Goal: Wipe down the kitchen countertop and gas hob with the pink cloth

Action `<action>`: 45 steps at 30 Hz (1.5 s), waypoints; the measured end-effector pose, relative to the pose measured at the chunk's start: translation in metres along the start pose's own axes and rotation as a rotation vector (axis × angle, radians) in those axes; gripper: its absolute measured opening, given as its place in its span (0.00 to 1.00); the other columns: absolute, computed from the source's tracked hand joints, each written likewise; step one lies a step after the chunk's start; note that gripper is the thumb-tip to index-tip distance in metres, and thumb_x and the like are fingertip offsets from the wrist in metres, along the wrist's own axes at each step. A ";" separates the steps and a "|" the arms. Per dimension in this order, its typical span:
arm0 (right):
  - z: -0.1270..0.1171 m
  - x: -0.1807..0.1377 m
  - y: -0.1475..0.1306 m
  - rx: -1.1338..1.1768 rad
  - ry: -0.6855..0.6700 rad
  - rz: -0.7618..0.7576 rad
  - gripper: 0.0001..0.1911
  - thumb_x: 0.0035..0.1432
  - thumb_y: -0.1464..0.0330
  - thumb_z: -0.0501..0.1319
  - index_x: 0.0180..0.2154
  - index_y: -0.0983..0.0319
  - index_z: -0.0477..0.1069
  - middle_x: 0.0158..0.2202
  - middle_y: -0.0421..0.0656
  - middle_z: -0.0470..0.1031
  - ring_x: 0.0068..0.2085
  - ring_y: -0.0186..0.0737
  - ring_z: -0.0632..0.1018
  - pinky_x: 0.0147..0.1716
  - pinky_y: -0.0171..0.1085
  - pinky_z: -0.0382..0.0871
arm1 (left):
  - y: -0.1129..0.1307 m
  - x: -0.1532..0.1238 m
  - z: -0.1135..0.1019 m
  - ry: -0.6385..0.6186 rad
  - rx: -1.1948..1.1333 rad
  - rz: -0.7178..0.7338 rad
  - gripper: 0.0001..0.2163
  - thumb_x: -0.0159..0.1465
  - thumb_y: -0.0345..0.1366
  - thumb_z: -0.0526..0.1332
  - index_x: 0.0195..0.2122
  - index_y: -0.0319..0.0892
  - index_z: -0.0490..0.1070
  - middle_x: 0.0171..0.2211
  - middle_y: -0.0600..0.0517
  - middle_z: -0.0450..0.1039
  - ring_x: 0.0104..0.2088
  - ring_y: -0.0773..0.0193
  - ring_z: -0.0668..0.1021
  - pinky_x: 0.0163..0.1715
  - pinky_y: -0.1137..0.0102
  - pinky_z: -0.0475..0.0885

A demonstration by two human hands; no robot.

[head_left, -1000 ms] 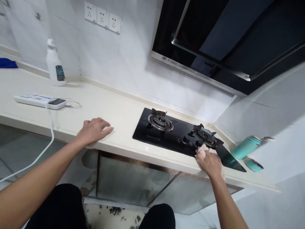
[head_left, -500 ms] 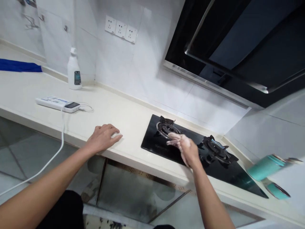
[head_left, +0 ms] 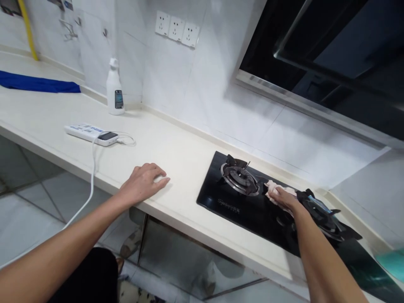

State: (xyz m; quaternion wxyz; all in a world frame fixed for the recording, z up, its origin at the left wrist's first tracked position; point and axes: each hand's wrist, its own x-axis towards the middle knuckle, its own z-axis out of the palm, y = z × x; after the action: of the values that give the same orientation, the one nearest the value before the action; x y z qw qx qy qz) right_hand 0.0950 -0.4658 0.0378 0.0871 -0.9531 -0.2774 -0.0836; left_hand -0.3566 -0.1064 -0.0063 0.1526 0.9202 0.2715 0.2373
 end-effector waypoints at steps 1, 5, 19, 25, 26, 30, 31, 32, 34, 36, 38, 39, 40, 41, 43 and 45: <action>0.001 0.000 0.001 -0.001 -0.073 -0.014 0.18 0.60 0.58 0.62 0.45 0.62 0.81 0.40 0.53 0.84 0.41 0.52 0.83 0.44 0.45 0.73 | 0.000 0.000 0.000 -0.001 0.004 0.001 0.23 0.68 0.56 0.53 0.45 0.47 0.81 0.54 0.44 0.81 0.61 0.40 0.75 0.60 0.49 0.66; -0.004 -0.009 -0.003 0.010 -0.242 -0.117 0.19 0.59 0.60 0.64 0.49 0.58 0.81 0.42 0.47 0.83 0.39 0.45 0.82 0.42 0.39 0.72 | 0.001 0.000 0.002 -0.006 0.016 0.015 0.22 0.69 0.55 0.54 0.45 0.48 0.81 0.54 0.44 0.80 0.60 0.41 0.75 0.61 0.49 0.66; 0.005 -0.092 -0.057 0.059 -0.072 -0.520 0.12 0.61 0.58 0.58 0.33 0.57 0.75 0.40 0.47 0.78 0.46 0.48 0.77 0.53 0.45 0.67 | 0.008 -0.006 0.001 0.007 0.031 0.067 0.20 0.71 0.50 0.54 0.49 0.43 0.81 0.54 0.40 0.79 0.59 0.42 0.76 0.60 0.48 0.65; 0.014 -0.157 -0.100 0.252 0.083 -0.719 0.18 0.70 0.55 0.57 0.30 0.57 0.67 0.34 0.42 0.71 0.40 0.44 0.71 0.44 0.42 0.63 | 0.011 -0.008 0.004 0.015 0.072 0.076 0.19 0.72 0.48 0.56 0.49 0.44 0.81 0.55 0.41 0.78 0.57 0.44 0.76 0.59 0.52 0.65; 0.017 -0.163 -0.115 0.273 0.100 -0.750 0.16 0.70 0.56 0.58 0.31 0.57 0.67 0.35 0.42 0.71 0.40 0.44 0.71 0.44 0.42 0.63 | 0.011 -0.008 0.004 0.020 0.077 0.077 0.18 0.72 0.49 0.56 0.49 0.44 0.81 0.54 0.41 0.78 0.57 0.44 0.76 0.59 0.52 0.65; 0.028 -0.162 -0.187 0.266 0.147 -0.691 0.10 0.67 0.59 0.60 0.38 0.58 0.70 0.42 0.47 0.72 0.45 0.48 0.71 0.49 0.46 0.65 | 0.012 -0.009 0.003 0.020 0.069 0.066 0.19 0.72 0.49 0.55 0.48 0.44 0.81 0.54 0.42 0.79 0.58 0.45 0.76 0.60 0.51 0.64; 0.030 -0.159 -0.205 0.245 0.139 -0.651 0.11 0.67 0.59 0.61 0.41 0.59 0.71 0.44 0.49 0.73 0.47 0.50 0.72 0.51 0.48 0.66 | 0.012 -0.009 0.002 0.017 0.056 0.062 0.19 0.72 0.50 0.55 0.48 0.44 0.81 0.54 0.42 0.79 0.58 0.45 0.76 0.61 0.51 0.64; 0.031 -0.155 -0.223 0.223 0.121 -0.620 0.13 0.67 0.59 0.62 0.45 0.61 0.72 0.47 0.51 0.73 0.49 0.52 0.72 0.53 0.49 0.66 | 0.011 -0.008 0.001 0.016 0.039 0.056 0.20 0.72 0.50 0.54 0.48 0.44 0.81 0.54 0.42 0.79 0.58 0.45 0.76 0.61 0.51 0.64; 0.031 -0.155 -0.255 0.196 0.068 -0.622 0.16 0.69 0.58 0.61 0.51 0.62 0.73 0.52 0.53 0.73 0.54 0.53 0.72 0.58 0.51 0.65 | 0.010 -0.007 -0.001 0.016 0.006 0.035 0.23 0.73 0.52 0.52 0.48 0.44 0.82 0.55 0.42 0.80 0.59 0.44 0.76 0.61 0.50 0.65; 0.029 -0.164 -0.278 0.216 0.017 -0.708 0.15 0.72 0.59 0.58 0.51 0.61 0.73 0.53 0.52 0.74 0.56 0.52 0.72 0.61 0.51 0.64 | 0.008 -0.006 -0.002 0.014 -0.017 0.008 0.25 0.72 0.54 0.50 0.49 0.45 0.82 0.56 0.43 0.80 0.60 0.44 0.77 0.61 0.51 0.66; 0.028 -0.180 -0.292 0.295 -0.025 -0.832 0.14 0.75 0.60 0.54 0.52 0.60 0.74 0.52 0.49 0.76 0.56 0.48 0.73 0.62 0.49 0.64 | 0.006 -0.003 -0.004 0.013 -0.027 -0.010 0.26 0.72 0.54 0.48 0.50 0.45 0.82 0.56 0.43 0.81 0.60 0.44 0.77 0.60 0.52 0.67; 0.028 -0.188 -0.295 0.352 -0.040 -0.885 0.15 0.76 0.62 0.53 0.54 0.59 0.74 0.53 0.48 0.77 0.55 0.46 0.74 0.61 0.47 0.64 | 0.005 -0.002 -0.005 0.013 -0.027 -0.014 0.27 0.71 0.55 0.48 0.50 0.44 0.82 0.57 0.43 0.81 0.60 0.44 0.77 0.59 0.52 0.67; 0.029 -0.196 -0.295 0.410 -0.047 -0.919 0.16 0.77 0.63 0.52 0.57 0.59 0.72 0.53 0.47 0.77 0.55 0.44 0.74 0.61 0.46 0.65 | 0.004 -0.001 -0.005 0.012 -0.023 -0.016 0.28 0.71 0.55 0.47 0.50 0.44 0.82 0.57 0.43 0.81 0.59 0.44 0.78 0.59 0.53 0.68; 0.030 -0.201 -0.293 0.456 -0.042 -0.928 0.17 0.76 0.64 0.52 0.60 0.59 0.71 0.54 0.47 0.77 0.55 0.43 0.75 0.60 0.45 0.66 | 0.003 0.000 -0.006 0.007 -0.015 -0.018 0.28 0.71 0.55 0.47 0.50 0.44 0.82 0.56 0.42 0.81 0.59 0.43 0.78 0.58 0.53 0.68; 0.031 -0.208 -0.283 0.471 0.002 -0.873 0.18 0.74 0.64 0.56 0.61 0.59 0.72 0.58 0.49 0.76 0.59 0.44 0.75 0.63 0.48 0.65 | 0.002 0.002 -0.007 -0.001 0.002 -0.022 0.29 0.70 0.56 0.47 0.49 0.44 0.83 0.55 0.42 0.82 0.58 0.43 0.79 0.57 0.54 0.69; 0.031 -0.207 -0.267 0.406 0.056 -0.759 0.15 0.71 0.61 0.62 0.55 0.56 0.77 0.64 0.50 0.73 0.66 0.51 0.71 0.69 0.59 0.55 | 0.002 0.004 -0.008 -0.004 0.018 -0.030 0.28 0.69 0.56 0.47 0.48 0.45 0.83 0.55 0.43 0.82 0.57 0.43 0.80 0.56 0.55 0.70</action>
State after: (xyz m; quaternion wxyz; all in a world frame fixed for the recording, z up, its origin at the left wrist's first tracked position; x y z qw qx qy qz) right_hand -0.2191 -0.3438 -0.0030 0.2434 -0.7444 -0.6167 -0.0793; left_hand -0.3572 -0.1047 0.0025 0.1486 0.9177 0.2871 0.2309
